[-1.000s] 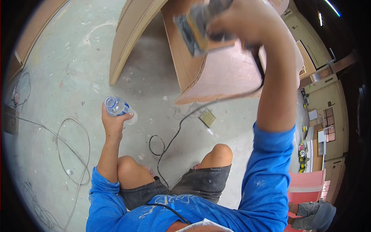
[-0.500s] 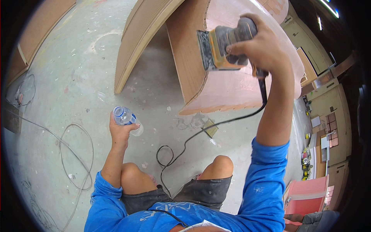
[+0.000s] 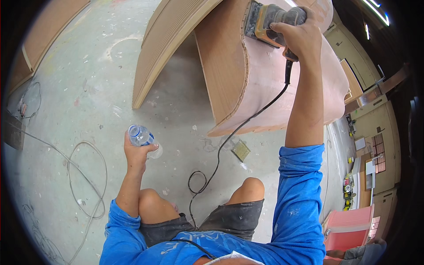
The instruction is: The recorder uses an orbital sander and a cloth to sand and smooth a large pink-painted wooden furniture piece.
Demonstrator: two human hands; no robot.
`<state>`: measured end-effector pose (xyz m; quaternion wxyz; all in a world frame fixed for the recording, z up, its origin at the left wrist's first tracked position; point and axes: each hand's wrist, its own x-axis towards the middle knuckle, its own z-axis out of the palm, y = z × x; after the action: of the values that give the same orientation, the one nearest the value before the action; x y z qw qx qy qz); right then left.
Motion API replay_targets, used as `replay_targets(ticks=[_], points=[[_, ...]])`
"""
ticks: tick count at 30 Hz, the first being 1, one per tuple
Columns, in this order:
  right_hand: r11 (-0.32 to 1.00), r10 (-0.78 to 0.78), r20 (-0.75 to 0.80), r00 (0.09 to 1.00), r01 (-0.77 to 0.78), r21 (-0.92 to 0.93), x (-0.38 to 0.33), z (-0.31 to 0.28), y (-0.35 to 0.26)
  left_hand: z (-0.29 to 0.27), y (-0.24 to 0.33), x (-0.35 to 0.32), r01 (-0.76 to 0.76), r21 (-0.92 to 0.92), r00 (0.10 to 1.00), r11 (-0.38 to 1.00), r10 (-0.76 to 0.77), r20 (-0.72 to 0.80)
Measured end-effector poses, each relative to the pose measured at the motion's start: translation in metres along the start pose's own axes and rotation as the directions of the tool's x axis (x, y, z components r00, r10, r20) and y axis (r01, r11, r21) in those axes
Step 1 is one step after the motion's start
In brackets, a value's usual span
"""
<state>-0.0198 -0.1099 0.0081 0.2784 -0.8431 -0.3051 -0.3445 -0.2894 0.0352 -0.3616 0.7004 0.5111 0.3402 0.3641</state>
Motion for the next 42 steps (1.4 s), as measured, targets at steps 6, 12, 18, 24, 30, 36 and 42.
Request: replay_targets(ticks=[6, 12, 18, 24, 30, 36, 42], points=[[1.000, -0.006, -0.306, 0.952, 0.014, 0.022, 0.006, 0.020, 0.031, -0.004, -0.005, 0.006, 0.012, -0.029, 0.999, 1.000, -0.013, -0.052], [0.996, -0.072, -0.237, 0.969, 0.084, 0.040, 0.003, 0.020, 0.012, -0.007, -0.011, 0.012, 0.020, -0.001, 0.997, 1.000, -0.020, -0.068], [0.998, -0.016, -0.242, 0.970, 0.029, 0.051, 0.013, 0.013, 0.001, 0.004, -0.005, 0.010, -0.008, 0.020, 0.998, 1.000, 0.009, -0.064], [0.969, -0.134, -0.297, 0.946, 0.187, 0.160, -0.001, 0.023, -0.023, 0.000, -0.008, 0.007, -0.029, -0.029, 0.998, 0.999, 0.027, -0.055], [0.987, -0.090, -0.323, 0.942, 0.127, 0.095, 0.000, 0.019, -0.031, -0.004, 0.002, -0.001, -0.038, 0.003, 0.995, 0.999, 0.038, -0.091], [0.982, -0.096, -0.255, 0.962, 0.134, 0.135, 0.002, 0.019, -0.018, -0.012, 0.001, 0.001, -0.037, -0.006, 0.995, 0.999, 0.036, -0.094], [0.986, -0.109, -0.202, 0.973, 0.131, 0.099, -0.010, 0.016, -0.022, -0.013, 0.003, 0.003, -0.030, -0.022, 0.995, 0.999, 0.028, -0.091]])
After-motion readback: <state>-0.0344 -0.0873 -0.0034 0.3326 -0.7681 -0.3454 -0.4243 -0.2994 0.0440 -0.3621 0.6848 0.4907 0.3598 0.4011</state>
